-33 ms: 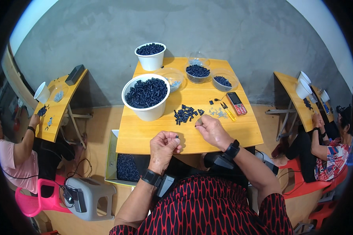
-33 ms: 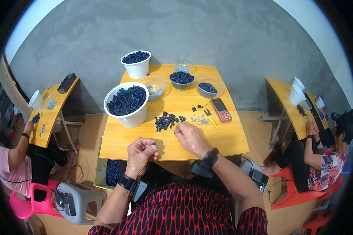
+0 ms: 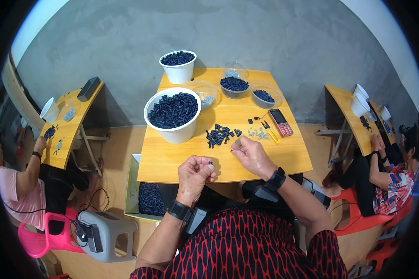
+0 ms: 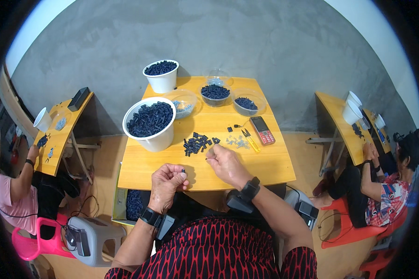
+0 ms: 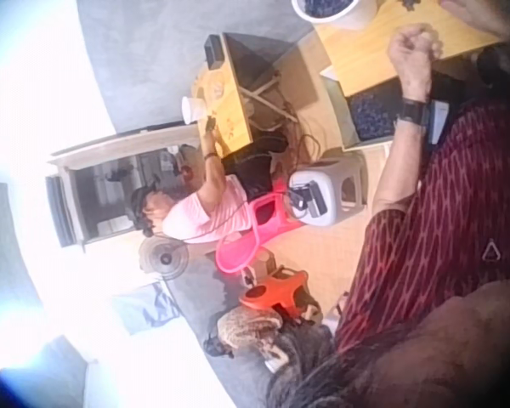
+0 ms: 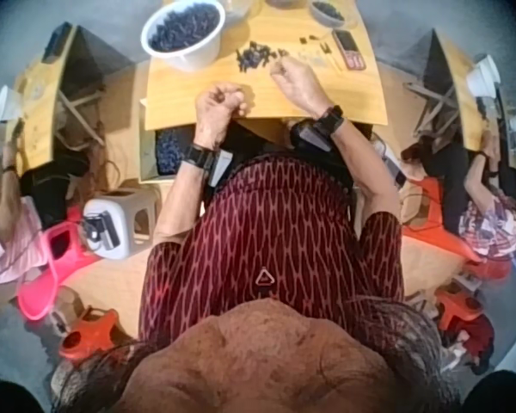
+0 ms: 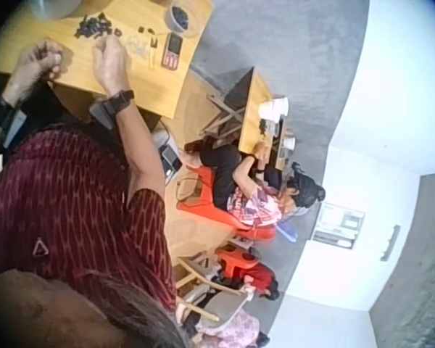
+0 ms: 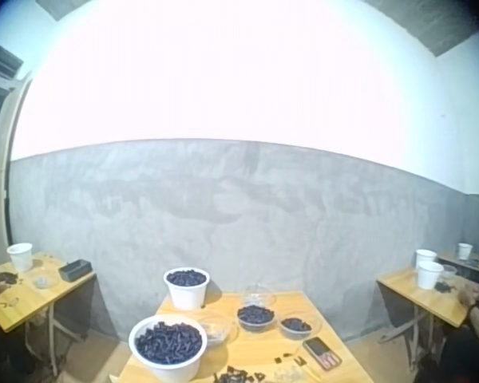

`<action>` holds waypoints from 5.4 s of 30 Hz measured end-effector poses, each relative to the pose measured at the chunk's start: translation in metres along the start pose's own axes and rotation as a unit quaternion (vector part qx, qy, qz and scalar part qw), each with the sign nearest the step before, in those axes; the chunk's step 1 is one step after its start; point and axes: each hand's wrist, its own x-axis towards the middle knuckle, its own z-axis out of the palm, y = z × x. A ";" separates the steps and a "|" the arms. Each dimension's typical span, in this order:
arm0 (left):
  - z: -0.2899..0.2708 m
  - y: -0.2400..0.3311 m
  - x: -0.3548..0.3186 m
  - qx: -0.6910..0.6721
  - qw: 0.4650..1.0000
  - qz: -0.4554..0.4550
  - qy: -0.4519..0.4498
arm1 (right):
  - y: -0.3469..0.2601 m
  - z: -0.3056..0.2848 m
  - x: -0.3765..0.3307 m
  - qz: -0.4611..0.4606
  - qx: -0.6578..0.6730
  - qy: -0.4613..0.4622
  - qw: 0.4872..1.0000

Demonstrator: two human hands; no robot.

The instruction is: The person assembles components by hand by picking up a black plastic piece and a metal pin, inserting the pin into the plastic, and placing the completed unit into a box. This process is repeated multiple times with additional pieces.

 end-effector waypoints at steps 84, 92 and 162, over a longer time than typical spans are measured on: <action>0.008 0.006 -0.010 0.002 0.991 -0.081 -0.104 | -0.030 0.018 -0.033 0.068 0.395 -0.031 0.916; 0.008 0.000 -0.008 0.001 0.989 -0.092 -0.119 | -0.023 0.016 -0.039 0.059 0.393 -0.049 0.917; -0.040 0.029 0.012 0.057 0.958 0.225 0.169 | 0.015 -0.010 -0.014 -0.036 -0.017 0.048 0.998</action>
